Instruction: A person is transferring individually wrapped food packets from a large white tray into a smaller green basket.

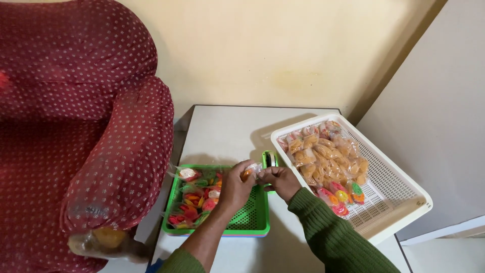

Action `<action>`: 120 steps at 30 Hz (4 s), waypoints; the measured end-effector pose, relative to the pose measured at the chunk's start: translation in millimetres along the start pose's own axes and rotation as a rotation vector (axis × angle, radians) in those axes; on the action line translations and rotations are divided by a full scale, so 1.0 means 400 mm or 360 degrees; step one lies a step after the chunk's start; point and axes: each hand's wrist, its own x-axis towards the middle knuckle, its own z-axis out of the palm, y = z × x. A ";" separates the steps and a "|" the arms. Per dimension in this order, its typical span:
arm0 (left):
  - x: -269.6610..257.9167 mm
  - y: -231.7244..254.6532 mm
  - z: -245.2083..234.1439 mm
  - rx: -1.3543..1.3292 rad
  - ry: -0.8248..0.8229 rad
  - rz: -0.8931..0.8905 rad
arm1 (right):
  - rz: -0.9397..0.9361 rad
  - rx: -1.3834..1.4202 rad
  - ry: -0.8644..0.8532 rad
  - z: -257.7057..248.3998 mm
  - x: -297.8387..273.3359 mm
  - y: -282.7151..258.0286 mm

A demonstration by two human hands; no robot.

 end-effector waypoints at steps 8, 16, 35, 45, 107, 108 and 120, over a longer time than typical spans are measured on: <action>-0.022 0.019 -0.001 0.0233 -0.0038 0.0326 | 0.0039 -0.0027 0.0121 0.018 0.019 0.047; -0.018 -0.051 0.035 0.0285 -0.0036 0.0262 | 0.0072 -0.0118 0.0287 0.024 -0.013 0.021; -0.010 -0.032 0.027 -0.0129 -0.0013 -0.0116 | 0.0650 -0.0024 -0.0061 -0.004 -0.047 -0.070; -0.011 -0.014 0.021 -0.0343 -0.0053 -0.0165 | 0.0632 -0.0394 -0.0105 -0.008 -0.065 -0.113; -0.037 0.064 -0.006 -0.0831 -0.0055 -0.0497 | -0.0046 -0.0376 -0.0225 0.000 -0.107 -0.144; -0.040 0.070 -0.006 -0.0823 -0.0081 -0.0531 | -0.0073 -0.0374 -0.0285 -0.004 -0.112 -0.144; -0.060 0.035 0.095 -0.0904 -0.0341 -0.0655 | -0.0232 -0.1215 -0.0135 -0.123 -0.136 -0.182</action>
